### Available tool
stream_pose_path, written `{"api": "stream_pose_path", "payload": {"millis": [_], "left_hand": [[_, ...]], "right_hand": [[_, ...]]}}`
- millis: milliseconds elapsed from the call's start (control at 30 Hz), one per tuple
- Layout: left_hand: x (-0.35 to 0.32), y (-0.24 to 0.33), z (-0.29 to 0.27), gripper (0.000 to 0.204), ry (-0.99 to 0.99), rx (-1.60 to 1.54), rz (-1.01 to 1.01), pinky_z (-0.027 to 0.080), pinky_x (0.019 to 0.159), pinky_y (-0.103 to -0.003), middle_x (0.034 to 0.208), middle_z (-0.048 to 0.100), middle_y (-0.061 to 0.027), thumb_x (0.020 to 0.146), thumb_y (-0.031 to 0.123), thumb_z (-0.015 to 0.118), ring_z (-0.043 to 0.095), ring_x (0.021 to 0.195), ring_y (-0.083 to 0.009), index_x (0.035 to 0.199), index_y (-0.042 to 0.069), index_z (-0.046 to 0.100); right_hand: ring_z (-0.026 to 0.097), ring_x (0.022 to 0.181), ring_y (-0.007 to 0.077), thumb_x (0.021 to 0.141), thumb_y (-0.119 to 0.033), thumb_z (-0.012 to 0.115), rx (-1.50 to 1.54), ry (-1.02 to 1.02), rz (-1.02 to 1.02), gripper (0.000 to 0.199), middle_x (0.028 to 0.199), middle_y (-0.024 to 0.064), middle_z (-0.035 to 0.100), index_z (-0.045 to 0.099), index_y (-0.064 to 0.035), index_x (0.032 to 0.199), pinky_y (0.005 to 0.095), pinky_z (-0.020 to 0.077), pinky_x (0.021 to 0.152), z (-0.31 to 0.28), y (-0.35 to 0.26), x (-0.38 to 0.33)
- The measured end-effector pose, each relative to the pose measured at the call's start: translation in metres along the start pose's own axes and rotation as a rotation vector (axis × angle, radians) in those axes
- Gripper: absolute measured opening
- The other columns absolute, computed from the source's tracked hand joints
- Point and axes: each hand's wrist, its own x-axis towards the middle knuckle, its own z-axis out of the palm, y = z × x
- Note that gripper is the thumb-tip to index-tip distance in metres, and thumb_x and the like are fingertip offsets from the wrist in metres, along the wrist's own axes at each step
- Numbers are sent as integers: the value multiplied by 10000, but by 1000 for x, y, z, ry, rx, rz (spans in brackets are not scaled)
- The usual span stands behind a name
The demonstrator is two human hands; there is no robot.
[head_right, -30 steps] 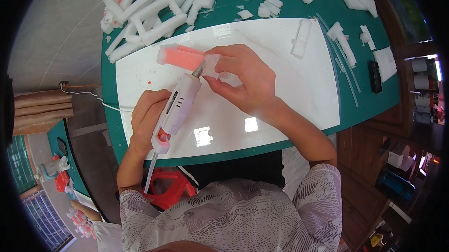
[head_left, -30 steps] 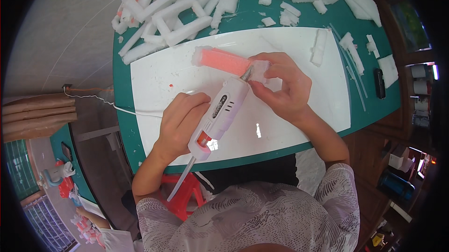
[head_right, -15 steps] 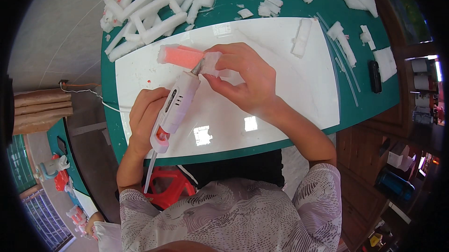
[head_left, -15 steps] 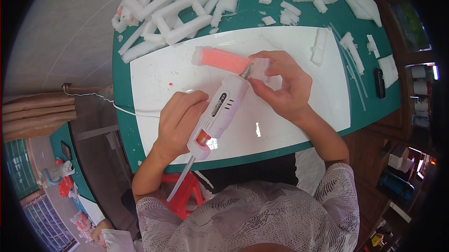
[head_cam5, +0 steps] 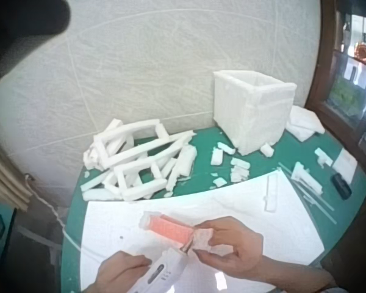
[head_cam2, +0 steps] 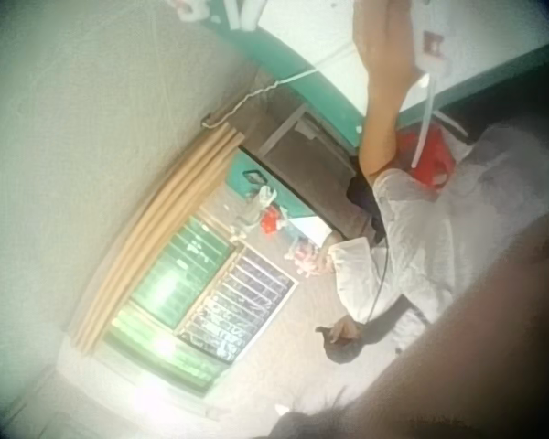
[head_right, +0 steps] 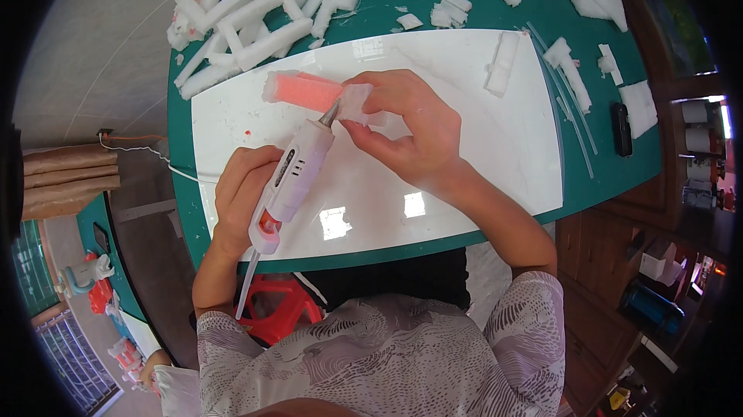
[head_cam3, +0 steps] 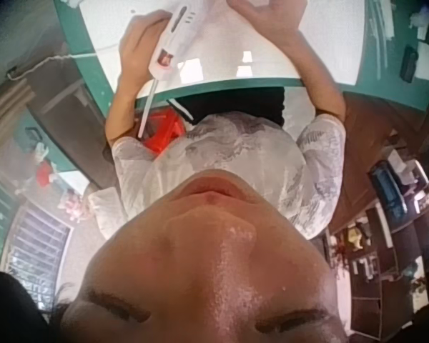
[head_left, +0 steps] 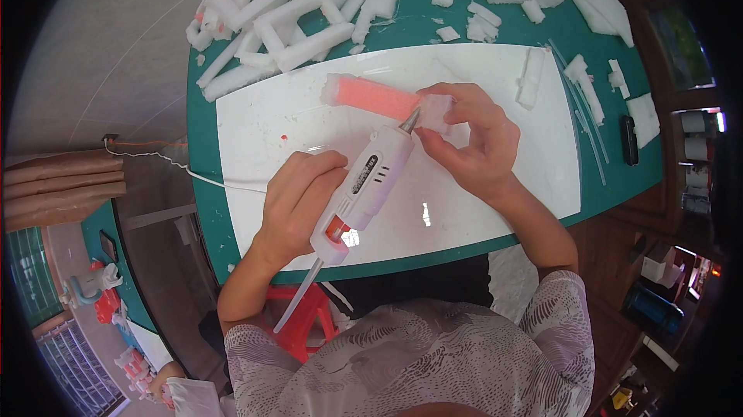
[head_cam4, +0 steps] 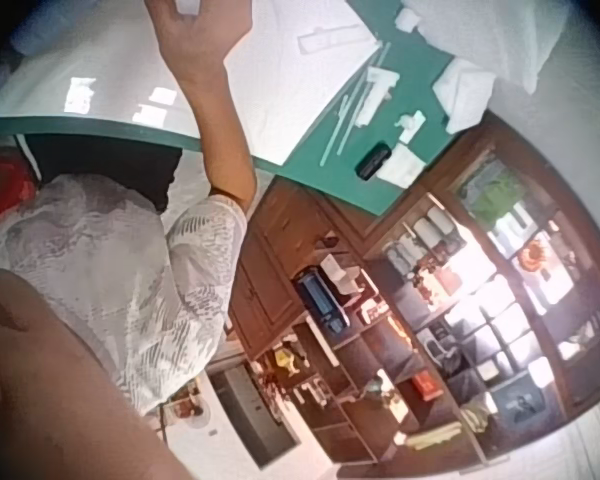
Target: The person assembles foam pieces by applying glue with a hot glue gun and pressing the pieces together by hand.
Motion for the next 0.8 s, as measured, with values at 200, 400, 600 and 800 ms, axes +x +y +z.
{"api": "stream_pose_path", "payload": {"millis": [200, 400, 600, 800], "left_hand": [[0, -1, 0, 351, 2, 4, 21, 462, 573, -351, 959, 627, -193, 609, 75, 728, 581, 683, -293, 905, -76, 616], [0, 0, -2, 343, 31, 30, 9, 465, 580, -349, 955, 627, -193, 615, 78, 722, 586, 690, -296, 902, -77, 617], [0, 1, -3, 340, 35, 12, -12, 462, 581, -348, 957, 626, -189, 616, 76, 715, 583, 688, -290, 905, -74, 616], [1, 1, -4, 351, 12, -8, 5, 450, 568, -348, 952, 619, -179, 606, 84, 712, 572, 676, -280, 906, -71, 612]], "right_hand": [[658, 884, 246, 715, 40, 797, 21, -1, -6, 369, 1076, 165, 674, 570, -51, 992, 287, 544, 714, -1, 1, -1], [654, 960, 238, 729, 69, 779, 141, 19, 60, 392, 1104, 179, 665, 535, -42, 1016, 302, 525, 797, 0, 2, -4], [634, 1054, 283, 741, 116, 738, 191, -37, 114, 440, 1128, 224, 633, 468, -54, 1044, 371, 506, 895, -2, 1, -5], [642, 1041, 271, 737, 93, 763, 217, -23, 107, 432, 1128, 205, 650, 498, -58, 1042, 344, 508, 890, -1, 1, -6]]}}
